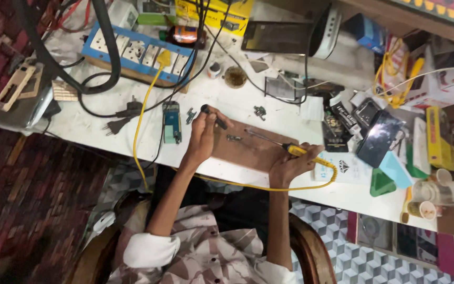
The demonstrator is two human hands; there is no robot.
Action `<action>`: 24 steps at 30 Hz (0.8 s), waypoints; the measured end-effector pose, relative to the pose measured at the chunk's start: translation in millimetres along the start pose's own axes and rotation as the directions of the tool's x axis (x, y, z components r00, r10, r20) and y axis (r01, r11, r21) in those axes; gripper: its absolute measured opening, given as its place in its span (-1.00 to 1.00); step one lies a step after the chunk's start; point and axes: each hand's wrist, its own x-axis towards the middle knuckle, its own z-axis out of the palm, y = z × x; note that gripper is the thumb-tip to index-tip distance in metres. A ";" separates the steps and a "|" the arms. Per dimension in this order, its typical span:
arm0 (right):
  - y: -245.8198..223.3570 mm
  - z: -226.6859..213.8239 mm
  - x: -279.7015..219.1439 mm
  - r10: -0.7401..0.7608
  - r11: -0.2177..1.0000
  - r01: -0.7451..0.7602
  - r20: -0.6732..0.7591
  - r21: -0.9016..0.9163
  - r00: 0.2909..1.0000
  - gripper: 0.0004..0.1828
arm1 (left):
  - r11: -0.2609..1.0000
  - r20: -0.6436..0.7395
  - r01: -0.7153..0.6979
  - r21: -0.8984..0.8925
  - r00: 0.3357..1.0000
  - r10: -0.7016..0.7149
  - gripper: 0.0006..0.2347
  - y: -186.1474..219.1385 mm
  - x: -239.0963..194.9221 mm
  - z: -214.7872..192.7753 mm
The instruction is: The person uses a soldering iron and solder wire to solder small electronic components on a workbench. They hold the components with one hand while applying heat and solder with the other, working on a small circuit board or connector.
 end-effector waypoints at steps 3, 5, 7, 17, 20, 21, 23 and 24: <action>-1.0 4.3 -1.3 0.041 0.999 -0.040 -0.093 0.002 0.995 -0.51 | 0.999 0.013 -0.012 0.049 1.000 0.011 -0.66 4.1 1.1 -1.1; -0.2 6.3 0.3 0.028 0.999 -0.024 -0.136 0.031 0.990 -0.53 | 0.998 0.023 -0.002 0.061 1.000 0.000 -0.66 6.0 0.9 1.0; 1.1 7.7 2.5 0.009 0.999 -0.004 -0.148 0.036 0.989 -0.53 | 0.997 0.032 0.026 0.072 0.999 -0.028 -0.67 7.8 1.8 2.1; 11.3 -0.3 5.4 -0.030 0.998 0.020 -0.161 -0.061 0.986 -0.50 | 0.993 0.070 -0.006 0.120 0.998 -0.003 -0.73 7.6 1.4 1.4; 11.4 -0.4 5.7 -0.039 0.999 0.033 -0.142 -0.040 0.989 -0.49 | 0.994 0.076 0.017 0.104 0.997 -0.025 -0.73 7.9 2.3 -0.1; 11.5 -0.5 4.9 -0.048 0.998 0.044 -0.130 -0.035 0.990 -0.48 | 0.995 0.082 0.004 0.100 0.997 -0.012 -0.72 8.1 1.7 -0.6; 11.9 0.3 4.0 -0.039 0.998 0.032 -0.130 -0.052 0.991 -0.50 | 0.996 0.092 -0.013 0.083 0.996 0.005 -0.70 8.6 1.3 -1.9; 12.4 1.2 4.1 -0.034 0.998 0.027 -0.129 -0.060 0.991 -0.51 | 0.997 0.095 -0.017 0.070 0.995 0.010 -0.70 8.8 1.4 -2.4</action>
